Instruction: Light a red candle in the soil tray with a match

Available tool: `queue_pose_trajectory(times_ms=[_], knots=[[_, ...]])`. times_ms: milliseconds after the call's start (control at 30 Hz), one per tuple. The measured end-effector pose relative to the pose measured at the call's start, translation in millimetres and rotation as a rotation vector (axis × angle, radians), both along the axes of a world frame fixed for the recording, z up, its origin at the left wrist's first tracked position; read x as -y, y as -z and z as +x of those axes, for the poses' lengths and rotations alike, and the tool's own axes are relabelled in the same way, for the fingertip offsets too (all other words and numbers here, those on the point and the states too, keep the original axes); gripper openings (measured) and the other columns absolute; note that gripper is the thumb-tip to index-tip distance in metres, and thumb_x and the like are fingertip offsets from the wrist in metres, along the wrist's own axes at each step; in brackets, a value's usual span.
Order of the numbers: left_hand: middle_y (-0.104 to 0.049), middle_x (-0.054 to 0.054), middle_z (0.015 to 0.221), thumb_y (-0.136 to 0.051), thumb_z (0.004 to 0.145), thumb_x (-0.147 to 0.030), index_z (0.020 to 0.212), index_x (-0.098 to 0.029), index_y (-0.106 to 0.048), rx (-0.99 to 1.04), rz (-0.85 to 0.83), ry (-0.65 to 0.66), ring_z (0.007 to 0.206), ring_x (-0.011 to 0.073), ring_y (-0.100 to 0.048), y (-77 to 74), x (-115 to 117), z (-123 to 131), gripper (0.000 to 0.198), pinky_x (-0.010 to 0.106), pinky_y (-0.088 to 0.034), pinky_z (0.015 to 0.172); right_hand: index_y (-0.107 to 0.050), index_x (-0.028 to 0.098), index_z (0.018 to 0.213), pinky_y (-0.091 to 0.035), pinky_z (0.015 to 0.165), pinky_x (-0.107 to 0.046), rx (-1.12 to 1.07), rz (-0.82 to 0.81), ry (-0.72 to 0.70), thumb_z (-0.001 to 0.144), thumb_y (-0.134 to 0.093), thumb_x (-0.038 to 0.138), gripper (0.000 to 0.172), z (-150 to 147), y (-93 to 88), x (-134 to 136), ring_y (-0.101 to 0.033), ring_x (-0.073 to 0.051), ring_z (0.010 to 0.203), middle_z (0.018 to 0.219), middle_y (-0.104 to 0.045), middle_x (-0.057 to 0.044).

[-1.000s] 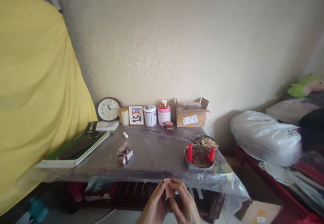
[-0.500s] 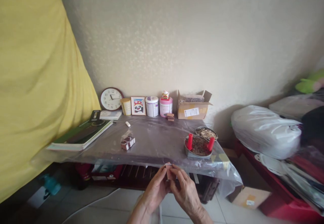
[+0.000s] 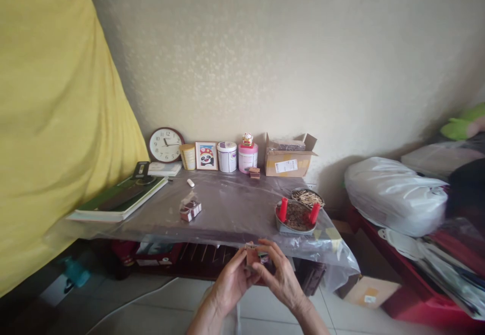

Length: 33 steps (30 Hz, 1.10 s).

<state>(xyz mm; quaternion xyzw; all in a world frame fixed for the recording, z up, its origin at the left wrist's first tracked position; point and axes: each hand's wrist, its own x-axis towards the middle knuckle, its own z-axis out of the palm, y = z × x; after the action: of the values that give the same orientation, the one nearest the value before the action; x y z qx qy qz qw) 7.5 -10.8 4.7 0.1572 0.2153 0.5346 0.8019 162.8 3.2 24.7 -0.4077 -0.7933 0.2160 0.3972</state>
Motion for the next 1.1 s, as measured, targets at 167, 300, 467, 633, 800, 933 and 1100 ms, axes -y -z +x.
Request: queue_pose_trajectory(times_ms=[167, 300, 467, 633, 800, 933, 1100], knots=[[-0.068, 0.007, 0.074, -0.051, 0.085, -0.032, 0.093, -0.011, -0.063, -0.126, -0.126, 0.079, 0.063, 0.0139, -0.061, 1.6, -1, -3, 0.025, 0.024, -0.045, 0.057, -0.064, 0.02, 0.09, -0.047, 0.078, -0.025, -0.115, -0.051, -0.042, 0.091, -0.048, 0.026, 0.017, 9, 3.7, -8, -0.062, -0.016, 0.086, 0.09, -0.065, -0.005], [-0.067, 0.009, 0.068, -0.046, 0.085, -0.03, 0.088, -0.008, -0.062, -0.179, -0.157, 0.13, 0.053, 0.0124, -0.058, 3.0, -1, -2, 0.028, 0.021, -0.038, 0.047, -0.067, 0.02, 0.085, -0.046, 0.074, -0.024, -0.035, -0.092, -0.065, 0.089, -0.05, 0.022, 0.017, 8, 7.8, -8, -0.061, -0.016, 0.08, 0.087, -0.064, -0.004], [-0.064, 0.003, 0.062, -0.046, 0.08, -0.027, 0.092, -0.013, -0.06, -0.241, -0.174, 0.15, 0.043, 0.0103, -0.052, 6.1, -3, -2, 0.023, 0.02, -0.03, 0.042, -0.068, 0.02, 0.079, -0.045, 0.064, -0.021, 0.087, -0.196, -0.043, 0.084, -0.053, 0.02, 0.016, 8, 12.1, -7, -0.059, -0.013, 0.068, 0.081, -0.063, -0.003], [-0.064, 0.004, 0.062, -0.048, 0.075, -0.027, 0.095, -0.014, -0.059, -0.285, -0.193, 0.242, 0.039, 0.0102, -0.048, 6.1, -5, -5, 0.026, 0.021, -0.023, 0.041, -0.068, 0.019, 0.072, -0.042, 0.06, -0.019, 0.17, -0.251, -0.049, 0.077, -0.054, 0.015, 0.016, 10, 13.6, -7, -0.057, -0.011, 0.063, 0.076, -0.063, -0.001], [-0.067, 0.011, 0.063, -0.049, 0.073, -0.029, 0.091, -0.012, -0.06, -0.316, -0.163, 0.351, 0.039, 0.0105, -0.045, 4.6, -6, -5, 0.027, 0.021, -0.02, 0.041, -0.066, 0.019, 0.063, -0.04, 0.058, -0.018, 0.203, -0.268, -0.056, 0.069, -0.054, 0.009, 0.017, 13, 13.9, -5, -0.056, -0.01, 0.06, 0.069, -0.063, 0.001], [-0.066, 0.01, 0.061, -0.049, 0.073, -0.031, 0.088, -0.013, -0.06, -0.332, -0.149, 0.371, 0.039, 0.01, -0.045, 6.1, -7, -6, 0.027, 0.021, -0.019, 0.042, -0.062, 0.018, 0.063, -0.039, 0.057, -0.019, 0.205, -0.254, -0.056, 0.07, -0.054, 0.011, 0.014, 13, 14.3, -4, -0.055, -0.011, 0.059, 0.068, -0.062, 0.001], [-0.067, 0.009, 0.063, -0.051, 0.071, -0.034, 0.091, -0.014, -0.059, -0.348, -0.136, 0.353, 0.04, 0.0095, -0.045, 8.6, -8, -6, 0.029, 0.021, -0.019, 0.043, -0.062, 0.019, 0.067, -0.04, 0.06, -0.019, 0.196, -0.252, -0.07, 0.073, -0.05, 0.011, 0.015, 10, 12.0, -4, -0.056, -0.011, 0.062, 0.069, -0.062, 0.001]])
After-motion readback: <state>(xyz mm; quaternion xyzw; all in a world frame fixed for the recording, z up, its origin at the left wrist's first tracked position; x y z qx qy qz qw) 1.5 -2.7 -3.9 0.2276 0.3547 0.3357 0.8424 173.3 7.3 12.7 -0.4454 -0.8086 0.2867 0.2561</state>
